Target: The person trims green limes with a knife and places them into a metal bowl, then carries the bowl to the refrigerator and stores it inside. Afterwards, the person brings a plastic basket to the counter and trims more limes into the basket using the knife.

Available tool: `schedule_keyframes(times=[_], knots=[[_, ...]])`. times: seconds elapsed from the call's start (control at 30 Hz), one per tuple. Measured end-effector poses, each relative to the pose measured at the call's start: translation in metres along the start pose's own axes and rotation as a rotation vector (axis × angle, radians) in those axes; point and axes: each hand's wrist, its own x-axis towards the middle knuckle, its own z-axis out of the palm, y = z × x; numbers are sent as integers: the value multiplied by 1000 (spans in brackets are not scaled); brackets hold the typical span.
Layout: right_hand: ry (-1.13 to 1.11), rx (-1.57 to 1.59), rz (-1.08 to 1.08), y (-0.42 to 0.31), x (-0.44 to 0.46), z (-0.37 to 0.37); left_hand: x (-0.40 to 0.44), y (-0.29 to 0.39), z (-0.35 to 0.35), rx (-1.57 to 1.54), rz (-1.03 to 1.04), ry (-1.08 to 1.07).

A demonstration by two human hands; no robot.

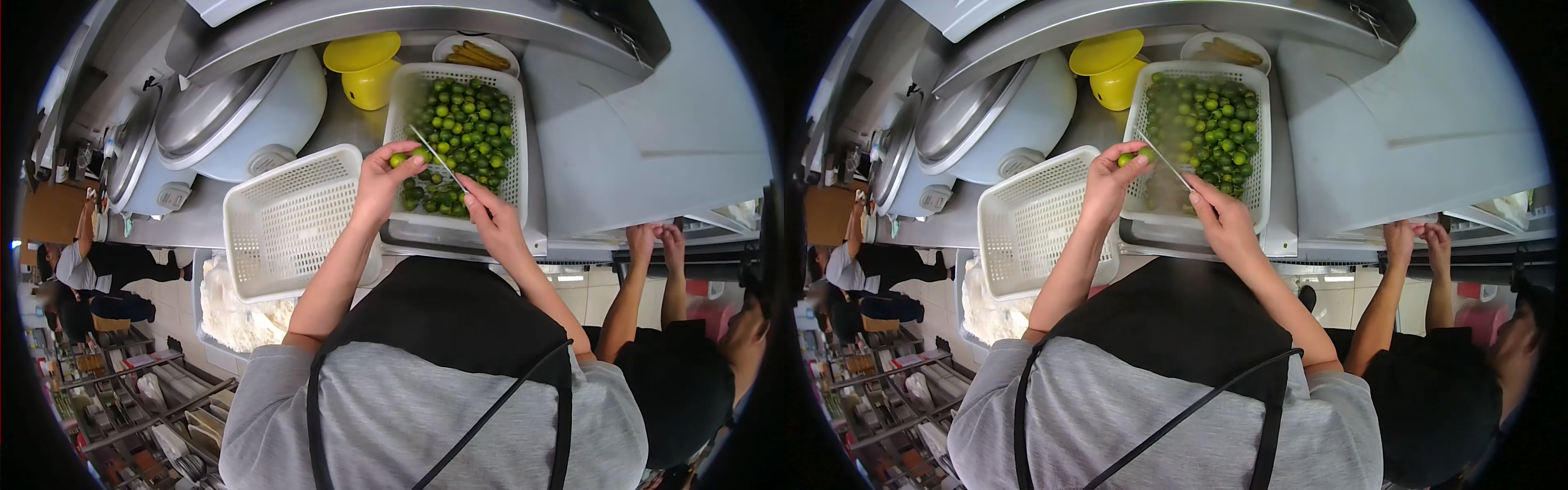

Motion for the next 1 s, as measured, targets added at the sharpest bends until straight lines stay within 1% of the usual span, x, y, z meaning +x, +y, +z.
schedule_keyframes(times=[0.13, 0.23, 0.33, 0.4, 0.43, 0.5, 0.57, 0.63, 0.67, 0.73, 0.8, 0.97, 1.0], knots=[[32, 8, -21, 19, 5, -3, -6, 13, 8, -61, 17, -47], [77, 35, -54, 12, -2, -3, -1, 9, 5, -26, 26, -28], [69, -12, -136, 3, -8, -5, 0, 9, 9, -20, 14, -28], [11, -68, 118, 0, -7, -9, -1, 9, 11, -31, 20, -49], [17, -66, 120, 3, -7, -9, -1, 9, 12, -44, 32, -63], [111, -3, -21, 10, -7, -8, 0, 9, 13, -79, 24, -51], [98, -18, -28, 1, -11, -9, 1, 9, 13, -113, 19, -32], [87, -34, -35, 0, -16, -7, 3, 6, 12, -100, 73, 12], [96, -77, -141, 5, -17, -4, 4, 4, 11, -100, 72, 11], [104, -119, -248, 6, -20, -2, 7, 1, 9, -73, 104, 57], [75, -130, -128, 1, -22, -3, 7, 1, 9, -57, 98, 62], [134, -216, -168, -4, -10, 0, 4, 4, 12, -11, 110, 52], [150, -226, -175, -4, -7, 1, 1, 3, 13, 64, 80, 23]])
